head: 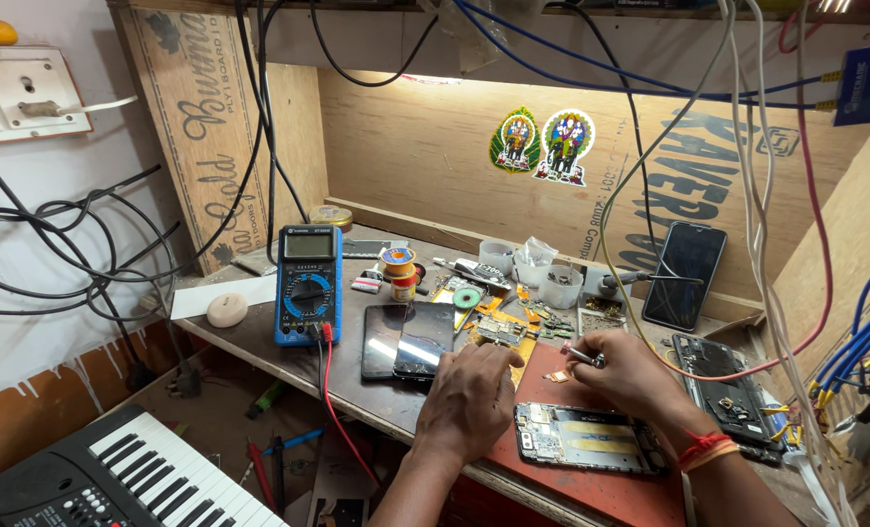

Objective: The person repairs a disassembled smartphone at a workbench, using a soldering iron and tweezers to work on the exposed internal board and reposition small components, with a multimeter connected nearby. They hold the phone chassis steady with one hand while applying the iron with the other throughout the clip.

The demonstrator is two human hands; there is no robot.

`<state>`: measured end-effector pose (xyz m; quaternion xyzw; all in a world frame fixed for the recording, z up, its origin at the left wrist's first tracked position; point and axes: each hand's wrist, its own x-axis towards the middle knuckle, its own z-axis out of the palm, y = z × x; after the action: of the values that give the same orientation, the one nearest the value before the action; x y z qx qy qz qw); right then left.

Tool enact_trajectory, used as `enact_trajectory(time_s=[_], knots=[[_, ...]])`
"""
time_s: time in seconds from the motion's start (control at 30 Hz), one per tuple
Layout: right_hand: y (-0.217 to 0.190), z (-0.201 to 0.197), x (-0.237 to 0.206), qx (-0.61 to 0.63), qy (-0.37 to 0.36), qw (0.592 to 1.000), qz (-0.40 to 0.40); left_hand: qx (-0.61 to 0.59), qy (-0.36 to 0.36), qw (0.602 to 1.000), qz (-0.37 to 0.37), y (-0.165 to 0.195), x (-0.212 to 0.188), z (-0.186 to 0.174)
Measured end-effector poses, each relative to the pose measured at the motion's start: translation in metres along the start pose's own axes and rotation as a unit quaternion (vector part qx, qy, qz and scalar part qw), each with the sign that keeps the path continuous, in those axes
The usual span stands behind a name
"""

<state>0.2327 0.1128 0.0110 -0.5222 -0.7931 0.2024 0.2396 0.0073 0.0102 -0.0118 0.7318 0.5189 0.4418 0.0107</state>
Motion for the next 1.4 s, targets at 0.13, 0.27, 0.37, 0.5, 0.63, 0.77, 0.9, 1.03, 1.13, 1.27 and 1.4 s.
enact_trajectory(time_s=[0.13,0.27,0.37,0.5,0.63,0.77,0.9,1.03,1.13,1.27,1.4], knots=[[-0.001,0.008,-0.003,0.1,-0.082,0.987,-0.092,-0.004,0.012,1.0,0.007,-0.001,0.0,0.001],[-0.015,0.014,-0.014,0.096,-0.092,0.978,-0.163,-0.006,0.03,0.999,0.021,-0.001,0.0,0.002],[-0.025,0.011,-0.019,0.093,-0.116,0.98,-0.129,-0.006,0.028,0.999,0.018,-0.001,0.0,0.001],[-0.031,0.014,-0.021,0.089,-0.107,0.983,-0.123,-0.007,0.005,1.0,-0.005,0.0,0.001,0.001],[-0.031,0.02,-0.019,0.078,-0.098,0.974,-0.189,-0.009,0.014,1.0,0.006,0.001,0.0,0.001],[-0.031,0.025,-0.018,0.075,-0.107,0.975,-0.18,-0.013,0.023,1.0,0.008,0.001,-0.001,0.002],[-0.03,0.026,-0.017,0.061,-0.112,0.979,-0.156,-0.012,0.021,1.0,0.004,0.001,-0.001,0.002],[-0.026,0.027,-0.015,0.073,-0.125,0.978,-0.151,-0.008,0.029,0.999,0.012,0.0,-0.001,0.003],[-0.021,0.029,-0.012,0.081,-0.131,0.978,-0.143,-0.007,0.03,0.999,0.014,-0.001,-0.001,0.004],[-0.015,0.031,-0.01,0.101,-0.143,0.975,-0.138,-0.006,0.029,0.999,0.016,-0.001,-0.001,0.003],[-0.01,0.031,-0.009,0.112,-0.161,0.977,-0.087,0.0,0.012,1.0,0.001,0.0,0.0,0.003]])
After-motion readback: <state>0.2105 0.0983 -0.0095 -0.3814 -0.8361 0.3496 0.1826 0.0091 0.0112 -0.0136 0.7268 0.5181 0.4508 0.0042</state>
